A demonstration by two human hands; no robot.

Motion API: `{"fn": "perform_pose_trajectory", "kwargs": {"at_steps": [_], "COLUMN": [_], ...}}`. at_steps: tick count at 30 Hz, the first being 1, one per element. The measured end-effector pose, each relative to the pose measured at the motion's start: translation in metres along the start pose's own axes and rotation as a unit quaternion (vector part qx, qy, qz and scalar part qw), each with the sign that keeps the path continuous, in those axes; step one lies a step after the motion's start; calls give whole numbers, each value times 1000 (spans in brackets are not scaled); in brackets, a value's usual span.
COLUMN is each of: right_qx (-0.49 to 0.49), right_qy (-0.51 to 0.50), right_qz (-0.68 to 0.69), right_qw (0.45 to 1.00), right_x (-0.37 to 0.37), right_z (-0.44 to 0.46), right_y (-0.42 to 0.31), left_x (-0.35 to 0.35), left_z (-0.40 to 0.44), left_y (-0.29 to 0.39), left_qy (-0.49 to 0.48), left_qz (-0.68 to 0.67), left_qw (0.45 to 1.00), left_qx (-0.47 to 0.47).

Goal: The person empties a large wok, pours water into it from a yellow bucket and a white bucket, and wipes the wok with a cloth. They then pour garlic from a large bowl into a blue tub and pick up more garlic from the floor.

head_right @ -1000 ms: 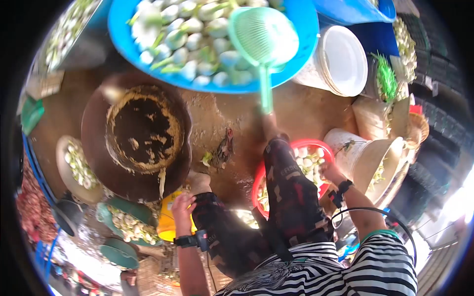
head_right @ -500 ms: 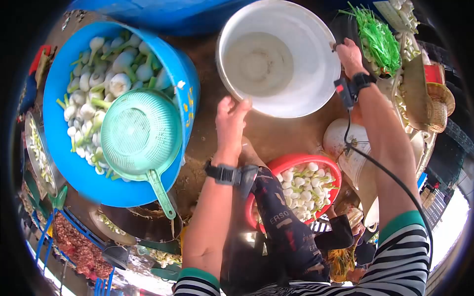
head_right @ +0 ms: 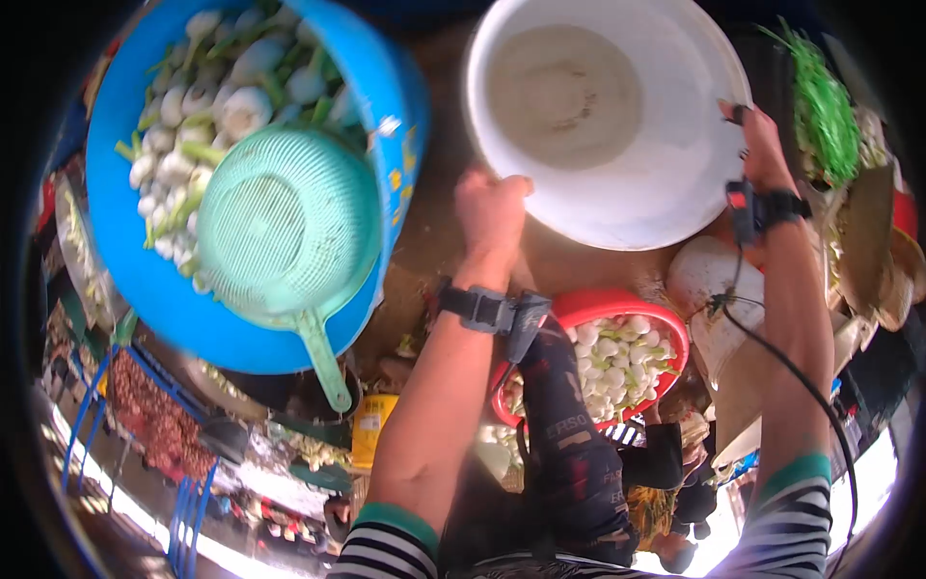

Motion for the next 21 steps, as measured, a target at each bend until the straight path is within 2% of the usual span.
{"fn": "perform_pose_trajectory", "kwargs": {"at_steps": [2,5,7,8,9,10,11,12,13,14,16,19,21], "right_qx": [47,125,131,102,124,231,357,472,176,128,69,69,129], "right_qy": [-38,-60,-60,-50,-67,-64,-16,42,-8,3,23,24,-2], "right_qz": [41,-18,-57,-58,-77,-237,-394,-482,-239,-169,-66,-56,-109], "right_qw": [997,990,988,992,987,942,847,737,955,977,995,996,986], "right_x": [-10,-24,-25,-21,-32,-30,-27,-21,4,6,27,38,30], "right_z": [-29,-93,-122,-135,-172,-191,-216,-243,-225,-245,-277,-354,-413], "right_y": [11,13,14,17,13,5,1,0,13,20,41,56,51], "left_x": [12,34,48,57,62,68,75,87,99,115,131,172,191], "left_z": [-10,-33,-46,-56,-68,-81,-97,-112,-127,-144,-184,-236,-274], "left_y": [-13,-20,-14,-10,-10,-9,-12,-4,4,20,26,52,60], "left_qy": [13,42,82,101,90,79,76,79,82,92,18,37,11], "left_qz": [-83,-91,-115,-126,-113,-99,-92,-97,-103,-121,-86,-145,-169], "left_qw": [994,990,989,987,989,992,993,991,989,985,985,978,970], "left_qx": [67,97,42,14,11,9,28,46,64,80,149,147,172]}}
Point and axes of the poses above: each hand's wrist, its own z-axis towards the middle knuckle, its own x-axis out of the back of the hand, y = z × x, the point moved 10 cm from there along z, towards the middle knuckle, and after that the axes turned 15 degrees about -x, right-handed, at the moved point
